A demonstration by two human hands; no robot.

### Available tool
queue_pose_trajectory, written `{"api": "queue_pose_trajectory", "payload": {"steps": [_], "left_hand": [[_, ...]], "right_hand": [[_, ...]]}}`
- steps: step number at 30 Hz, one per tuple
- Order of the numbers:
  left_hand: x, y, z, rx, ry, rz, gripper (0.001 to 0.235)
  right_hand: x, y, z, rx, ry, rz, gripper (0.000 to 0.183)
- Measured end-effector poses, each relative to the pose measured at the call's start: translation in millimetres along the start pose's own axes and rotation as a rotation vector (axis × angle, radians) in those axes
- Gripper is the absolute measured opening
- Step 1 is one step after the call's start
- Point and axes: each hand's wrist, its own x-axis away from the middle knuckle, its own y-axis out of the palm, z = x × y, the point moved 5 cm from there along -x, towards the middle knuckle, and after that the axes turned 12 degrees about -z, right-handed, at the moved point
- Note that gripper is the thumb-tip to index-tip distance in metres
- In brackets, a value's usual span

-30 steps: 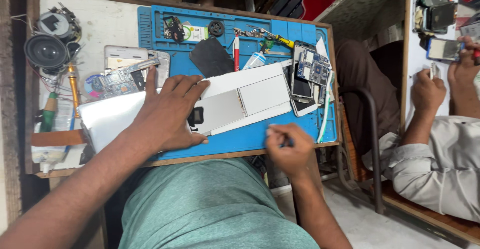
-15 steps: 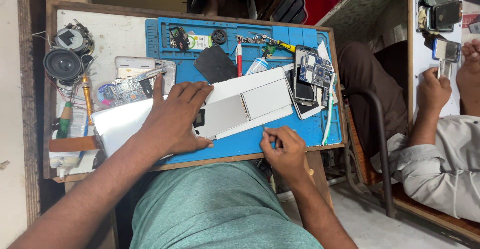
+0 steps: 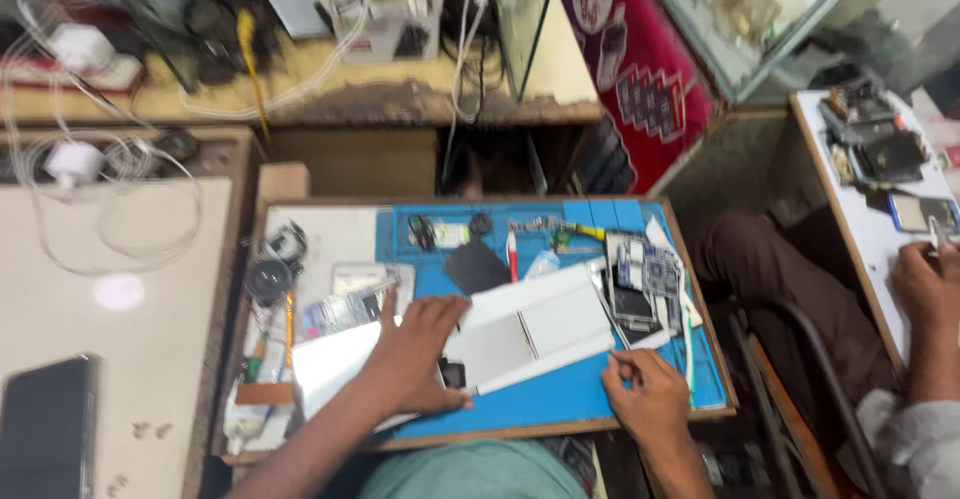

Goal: The person uses a toothbrush to clean the edges of a white rectangular electronic component on a blue mat. They then use a small metal tool to scrape and adjust the component's surface. The person continues to clean and scrape the component throughout the clip.

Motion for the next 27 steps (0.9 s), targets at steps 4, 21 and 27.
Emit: {"api": "queue_pose_trajectory", "payload": {"steps": [4, 21, 27], "left_hand": [[1.0, 0.1, -0.5, 0.015, -0.005, -0.033, 0.127], [7.9, -1.8, 4.5, 0.073, 0.207, 0.271, 0.093], [19.4, 9.2, 40.6, 0.324, 0.437, 0.256, 0.041]], "right_hand": [[-4.7, -5.8, 12.1, 0.106, 0.029, 0.033, 0.014], [10.8, 11.7, -2.6, -0.13, -0.144, 0.003, 0.019], [43.3, 60.2, -36.9, -0.255, -0.522, -0.105, 0.015]]}}
